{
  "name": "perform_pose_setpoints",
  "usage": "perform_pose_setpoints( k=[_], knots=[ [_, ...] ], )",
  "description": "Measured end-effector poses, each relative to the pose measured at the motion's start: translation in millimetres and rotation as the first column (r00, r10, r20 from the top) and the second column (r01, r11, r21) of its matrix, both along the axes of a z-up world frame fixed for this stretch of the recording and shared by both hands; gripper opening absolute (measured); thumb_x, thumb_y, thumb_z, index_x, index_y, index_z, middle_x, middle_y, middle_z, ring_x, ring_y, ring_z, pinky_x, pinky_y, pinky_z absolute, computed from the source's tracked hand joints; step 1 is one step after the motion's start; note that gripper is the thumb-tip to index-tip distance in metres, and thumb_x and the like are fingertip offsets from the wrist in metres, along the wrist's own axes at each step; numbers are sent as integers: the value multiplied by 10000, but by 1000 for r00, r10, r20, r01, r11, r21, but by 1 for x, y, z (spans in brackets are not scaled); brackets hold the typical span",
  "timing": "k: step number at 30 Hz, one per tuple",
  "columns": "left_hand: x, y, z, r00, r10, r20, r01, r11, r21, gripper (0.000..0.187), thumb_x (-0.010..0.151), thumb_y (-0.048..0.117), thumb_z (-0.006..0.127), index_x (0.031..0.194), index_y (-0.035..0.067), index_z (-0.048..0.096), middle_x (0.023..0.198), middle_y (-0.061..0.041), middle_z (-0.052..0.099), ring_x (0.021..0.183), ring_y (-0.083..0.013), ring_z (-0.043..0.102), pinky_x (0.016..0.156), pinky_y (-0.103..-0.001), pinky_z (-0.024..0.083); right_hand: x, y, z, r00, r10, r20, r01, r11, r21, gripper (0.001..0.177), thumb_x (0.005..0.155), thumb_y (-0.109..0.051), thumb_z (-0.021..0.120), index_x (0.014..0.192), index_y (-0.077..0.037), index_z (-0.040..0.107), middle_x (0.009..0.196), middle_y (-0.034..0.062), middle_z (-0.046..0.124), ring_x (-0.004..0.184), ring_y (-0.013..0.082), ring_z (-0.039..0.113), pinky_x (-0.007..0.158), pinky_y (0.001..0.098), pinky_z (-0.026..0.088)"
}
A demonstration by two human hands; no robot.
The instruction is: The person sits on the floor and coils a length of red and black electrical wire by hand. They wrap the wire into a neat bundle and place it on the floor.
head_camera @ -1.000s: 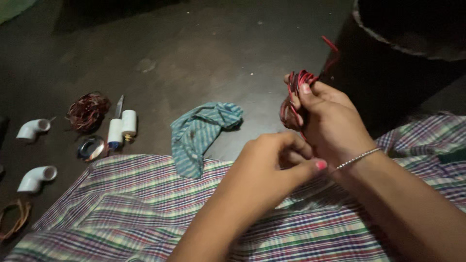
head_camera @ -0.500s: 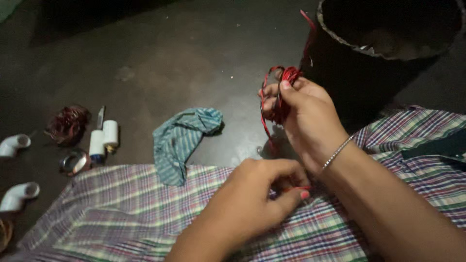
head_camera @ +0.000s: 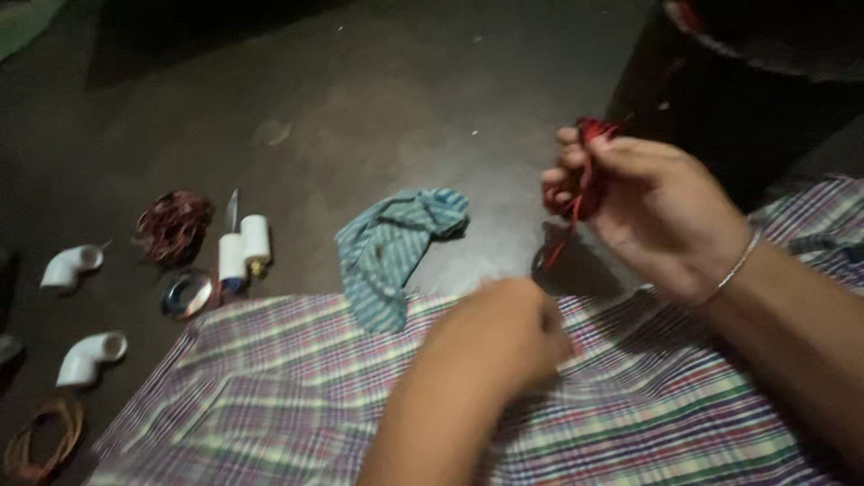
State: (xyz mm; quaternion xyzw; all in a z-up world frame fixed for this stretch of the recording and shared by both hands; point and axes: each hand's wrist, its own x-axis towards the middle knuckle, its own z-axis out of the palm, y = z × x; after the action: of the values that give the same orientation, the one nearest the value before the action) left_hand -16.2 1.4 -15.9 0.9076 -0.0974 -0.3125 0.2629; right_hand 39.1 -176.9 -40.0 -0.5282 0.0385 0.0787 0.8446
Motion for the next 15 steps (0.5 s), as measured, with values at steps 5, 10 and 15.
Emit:
perform_pose_setpoints(
  k=[5, 10, 15],
  knots=[
    [18, 37, 11, 935, 291, 203, -324, 933, 156, 370, 848, 429, 738, 1046, 119, 773, 1055, -159, 732, 1016, -349, 707, 888, -484, 548, -3, -3, -5, 998, 60, -3, -60, 998, 0, 397, 1084, -194, 453, 1330, 104, 545, 917, 8, 545, 853, 121, 521, 836, 272, 485],
    [17, 36, 8, 776, 487, 400, -512, 858, -51, 358, 809, 289, 689, 1086, 62, 702, 1122, -187, 722, 1055, -365, 692, 904, -476, 534, -2, -1, -4, 991, 129, -24, -129, 992, 14, 489, 1104, -275, 505, 1372, 133, 532, 878, -12, 510, 787, 93, 467, 764, 218, 439],
    [15, 11, -22, 546, 352, 760, -226, 936, -271, 685, 706, 235, 758, 1312, 6, 536, 1331, -206, 581, 1184, -408, 621, 958, -470, 466, 0, 1, -2, 985, 164, -48, -164, 986, 8, 497, 1068, -250, 528, 1387, 132, 531, 784, -43, 493, 688, 67, 462, 734, 204, 433]
  ],
)
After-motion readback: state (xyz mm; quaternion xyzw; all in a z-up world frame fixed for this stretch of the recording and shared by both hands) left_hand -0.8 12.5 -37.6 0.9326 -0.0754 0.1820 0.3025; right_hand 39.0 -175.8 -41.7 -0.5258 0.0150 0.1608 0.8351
